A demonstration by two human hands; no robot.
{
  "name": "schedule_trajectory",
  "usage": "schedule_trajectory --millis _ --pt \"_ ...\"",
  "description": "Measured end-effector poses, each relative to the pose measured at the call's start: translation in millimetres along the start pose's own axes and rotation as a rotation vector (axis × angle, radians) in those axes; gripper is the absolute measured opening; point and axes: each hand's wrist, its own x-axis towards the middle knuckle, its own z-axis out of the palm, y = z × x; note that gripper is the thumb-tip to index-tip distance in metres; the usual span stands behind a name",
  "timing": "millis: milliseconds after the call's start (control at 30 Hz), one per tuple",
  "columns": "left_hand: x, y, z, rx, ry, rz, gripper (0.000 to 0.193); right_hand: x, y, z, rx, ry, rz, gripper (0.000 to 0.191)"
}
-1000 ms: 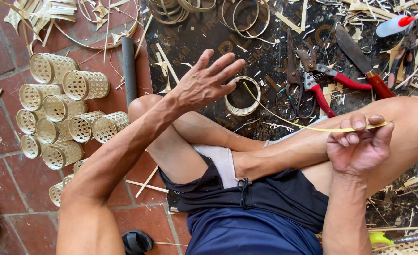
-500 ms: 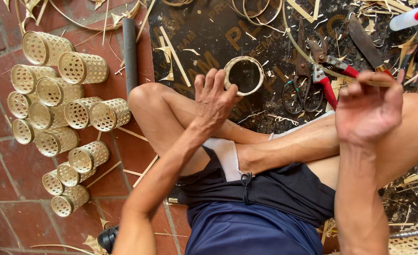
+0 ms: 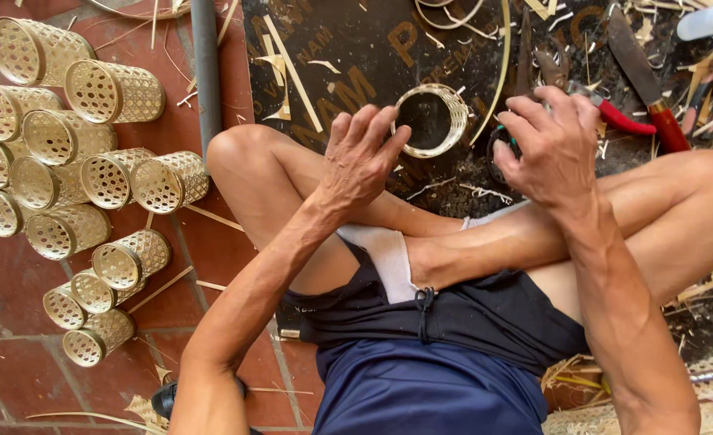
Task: The person sits on the workshop floor assembling woven bamboo lampshade cylinders. They trim a perforated woven bamboo strip with scissors, bend and fit bamboo rims, and press the woven cylinder onto a rim, adding it to a pile of finished pieces.
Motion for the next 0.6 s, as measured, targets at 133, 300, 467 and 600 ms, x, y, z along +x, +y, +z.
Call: schedule_trajectory --millis 133,300,467,600 --pt "13.6 -8.4 7.0 -0.015 -0.080 0.161 0.025 17.9 -37.2 3.9 0.064 -0.090 -0.084 0.053" --pt "24.2 -18.8 28.2 -0.204 -0.231 0.189 0.020 35.4 -42.9 41.5 -0.137 -0.053 -0.236 0.012" --pt "16.3 -32.1 30.2 -0.256 -0.237 0.259 0.012 30.5 -13.3 57.8 -0.055 -0.059 -0.334 0.018" --pt "18.5 -35.4 27.5 -0.262 -0.216 0.295 0.010 36.4 -5.7 51.8 -0.075 -0.070 -0.407 0.017"
